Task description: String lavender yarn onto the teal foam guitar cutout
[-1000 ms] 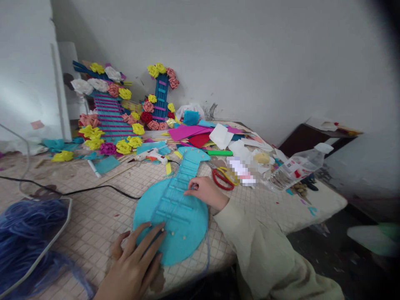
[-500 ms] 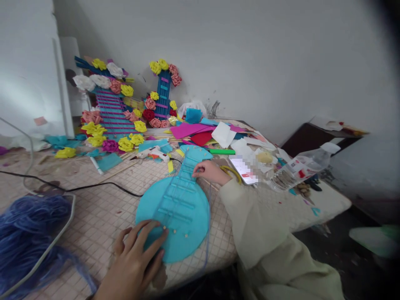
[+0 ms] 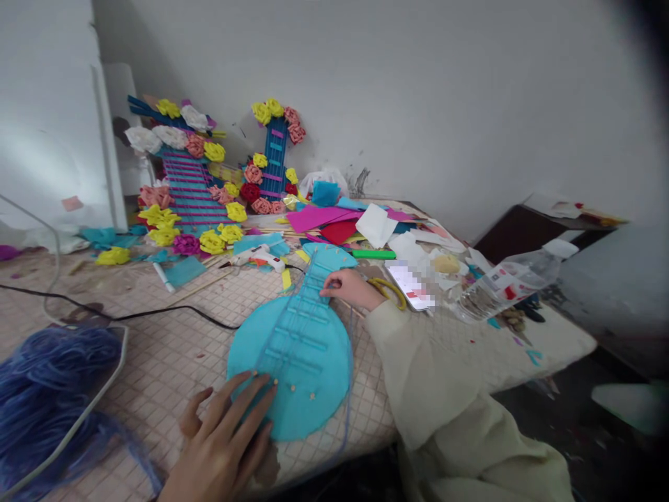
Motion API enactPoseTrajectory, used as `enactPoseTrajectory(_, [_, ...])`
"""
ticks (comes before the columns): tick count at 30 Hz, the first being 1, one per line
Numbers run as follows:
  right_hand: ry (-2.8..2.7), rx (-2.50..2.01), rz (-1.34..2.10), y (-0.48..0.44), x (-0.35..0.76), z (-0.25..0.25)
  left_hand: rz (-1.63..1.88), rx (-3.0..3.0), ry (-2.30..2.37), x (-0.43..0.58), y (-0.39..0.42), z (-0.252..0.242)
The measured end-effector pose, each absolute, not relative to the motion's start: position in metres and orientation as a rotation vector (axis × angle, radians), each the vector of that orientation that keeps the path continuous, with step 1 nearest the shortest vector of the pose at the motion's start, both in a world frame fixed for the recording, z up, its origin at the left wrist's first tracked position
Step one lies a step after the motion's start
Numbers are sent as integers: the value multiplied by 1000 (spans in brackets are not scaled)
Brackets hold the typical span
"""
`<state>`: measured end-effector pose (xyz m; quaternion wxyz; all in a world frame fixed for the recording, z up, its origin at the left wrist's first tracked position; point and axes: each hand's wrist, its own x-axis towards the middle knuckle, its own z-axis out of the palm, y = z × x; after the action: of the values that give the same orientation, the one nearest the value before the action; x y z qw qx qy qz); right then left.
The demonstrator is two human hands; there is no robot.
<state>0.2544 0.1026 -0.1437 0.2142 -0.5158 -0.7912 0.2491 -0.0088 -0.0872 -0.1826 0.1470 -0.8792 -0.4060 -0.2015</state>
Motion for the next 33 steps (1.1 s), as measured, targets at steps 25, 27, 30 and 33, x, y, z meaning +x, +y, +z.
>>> enactPoseTrajectory(25, [-2095, -1281, 728, 104, 253, -171, -616, -2521, -1277, -5, -90, -184])
enactPoseTrajectory(27, [-2088, -1276, 735, 104, 254, -171, -609, -2519, -1271, -5, -90, -184])
enactPoseTrajectory(30, [-2074, -1274, 743, 104, 254, -169, -586, -2512, -1298, -4, -90, -185])
enactPoseTrajectory(33, [-2053, -1284, 738, 104, 254, -169, -562, -2509, -1332, -3, -89, -186])
